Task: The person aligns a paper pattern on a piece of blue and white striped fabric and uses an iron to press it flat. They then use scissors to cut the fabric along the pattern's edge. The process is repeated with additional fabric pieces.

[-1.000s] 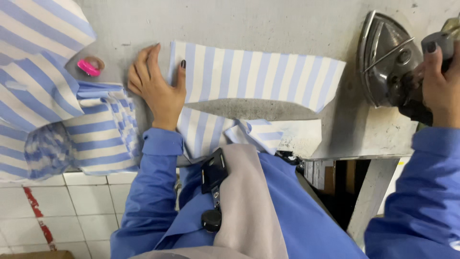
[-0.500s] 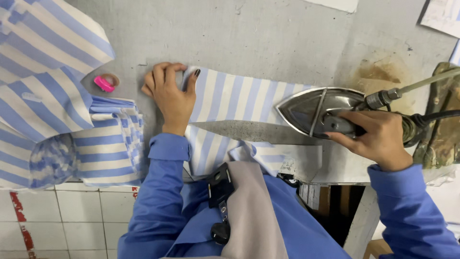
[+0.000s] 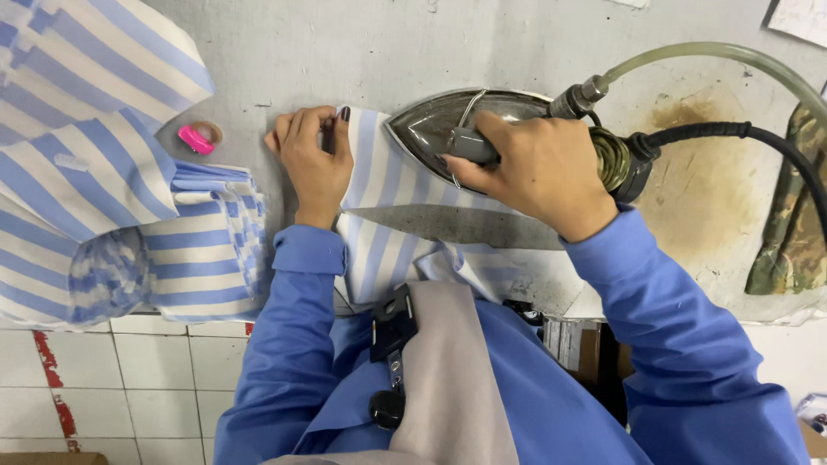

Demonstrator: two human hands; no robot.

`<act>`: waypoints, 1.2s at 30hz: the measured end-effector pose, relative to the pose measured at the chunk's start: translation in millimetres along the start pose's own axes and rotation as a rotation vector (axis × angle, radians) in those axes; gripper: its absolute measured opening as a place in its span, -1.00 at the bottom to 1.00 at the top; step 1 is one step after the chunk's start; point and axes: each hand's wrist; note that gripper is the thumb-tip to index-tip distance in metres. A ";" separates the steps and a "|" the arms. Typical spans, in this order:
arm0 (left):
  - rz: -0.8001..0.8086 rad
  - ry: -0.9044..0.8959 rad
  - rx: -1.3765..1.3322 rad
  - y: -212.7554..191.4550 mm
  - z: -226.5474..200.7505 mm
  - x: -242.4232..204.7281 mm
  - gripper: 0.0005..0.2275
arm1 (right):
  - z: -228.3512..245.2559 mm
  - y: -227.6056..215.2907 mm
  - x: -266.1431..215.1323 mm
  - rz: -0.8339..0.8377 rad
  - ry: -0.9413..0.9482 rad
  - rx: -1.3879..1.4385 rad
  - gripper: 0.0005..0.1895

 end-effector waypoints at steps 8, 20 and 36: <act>-0.024 0.048 0.097 1.1 -3.2 3.1 -0.91 | -61.3 1.9 -56.7 0.099 0.181 -0.115 -0.52; 0.162 -0.084 0.090 3.0 17.6 -1.1 -0.93 | -244.3 15.1 -213.6 -0.110 0.415 -0.226 -0.45; 0.053 -0.023 0.164 6.5 -4.1 4.3 -0.94 | -236.1 14.4 -173.9 -0.427 0.433 -0.476 -0.51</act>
Point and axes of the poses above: each hand's wrist, its own x-axis towards the middle knuckle, its own y-axis out of the palm, z = x × y, and after that the axes turned 9 degrees about x, right-handed
